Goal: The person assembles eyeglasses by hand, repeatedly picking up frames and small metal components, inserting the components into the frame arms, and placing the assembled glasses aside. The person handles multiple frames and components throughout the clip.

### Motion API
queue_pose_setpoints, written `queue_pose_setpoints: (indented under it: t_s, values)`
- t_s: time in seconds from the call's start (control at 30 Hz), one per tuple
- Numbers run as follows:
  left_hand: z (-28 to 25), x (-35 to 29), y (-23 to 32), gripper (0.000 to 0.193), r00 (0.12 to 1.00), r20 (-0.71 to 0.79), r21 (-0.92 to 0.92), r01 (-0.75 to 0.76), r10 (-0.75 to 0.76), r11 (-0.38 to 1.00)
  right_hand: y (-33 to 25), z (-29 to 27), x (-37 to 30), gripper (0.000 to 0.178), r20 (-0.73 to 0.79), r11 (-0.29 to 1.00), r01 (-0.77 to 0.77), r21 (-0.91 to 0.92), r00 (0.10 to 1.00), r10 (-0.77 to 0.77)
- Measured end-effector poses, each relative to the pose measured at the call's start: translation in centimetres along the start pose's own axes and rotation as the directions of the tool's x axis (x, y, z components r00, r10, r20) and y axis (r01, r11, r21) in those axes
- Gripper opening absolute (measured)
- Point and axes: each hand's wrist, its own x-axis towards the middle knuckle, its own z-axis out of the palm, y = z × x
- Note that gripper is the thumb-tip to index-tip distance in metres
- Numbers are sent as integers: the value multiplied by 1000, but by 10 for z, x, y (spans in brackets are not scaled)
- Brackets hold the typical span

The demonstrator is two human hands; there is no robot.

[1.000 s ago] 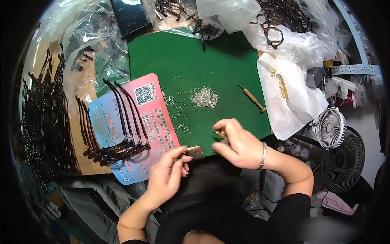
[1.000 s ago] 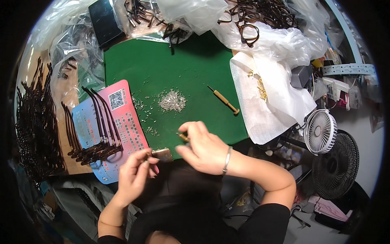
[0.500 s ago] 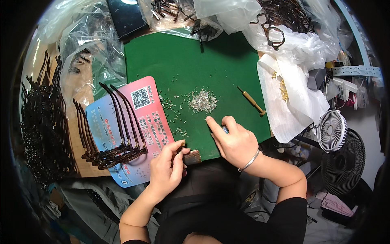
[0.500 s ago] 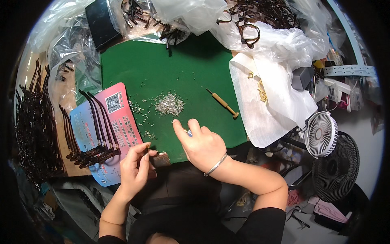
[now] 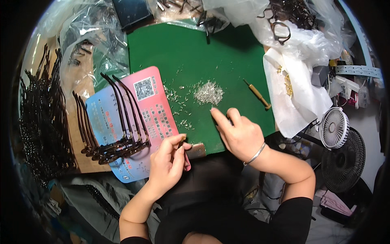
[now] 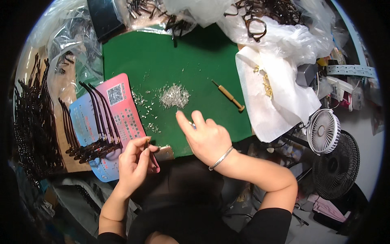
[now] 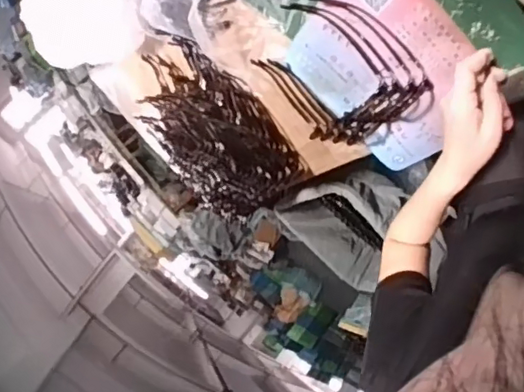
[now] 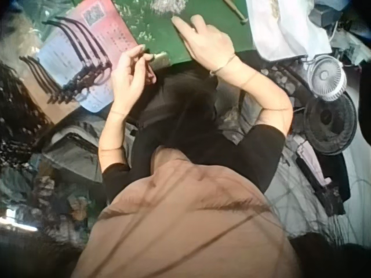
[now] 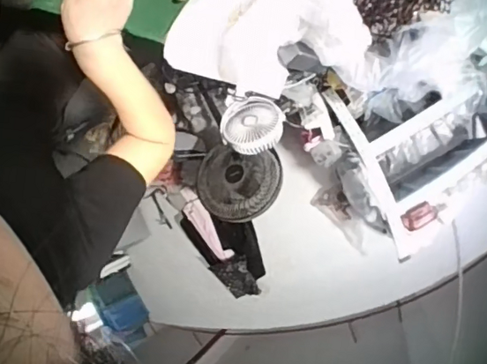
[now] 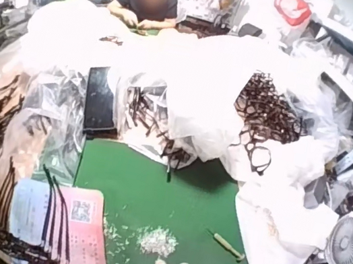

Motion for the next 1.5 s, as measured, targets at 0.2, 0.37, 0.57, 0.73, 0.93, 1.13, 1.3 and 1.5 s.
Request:
queue_pose_setpoints:
  t_s: [0.2,0.37,0.57,0.73,0.93,1.13,1.3,1.5]
  values:
    - [2,-2,-3,23,999,-47,-44,18,-21,999,1,-4,4,46,56,1000,6,17,998,-7]
    - [3,0,-3,23,998,-56,-31,30,-32,999,2,-6,4,47,61,999,21,37,998,-23]
    - [6,0,0,22,994,-73,-89,78,-85,993,4,-5,4,45,92,998,10,58,996,-16]
    - [9,-1,-5,22,989,-147,105,-12,27,994,-6,-21,3,36,287,870,-114,480,958,-33]
    - [20,2,-17,22,869,-204,588,-260,451,766,-30,-20,11,30,319,739,-78,669,928,-191]
    - [23,2,-19,22,846,-223,628,-255,484,735,-32,-17,11,28,301,746,-69,662,936,-180]
    - [23,2,-18,23,847,-232,628,-245,478,738,-37,-23,13,30,412,757,-167,632,900,-146]
    - [23,3,-18,23,856,-218,624,-246,468,741,-26,-2,19,31,556,319,-492,810,818,-149]
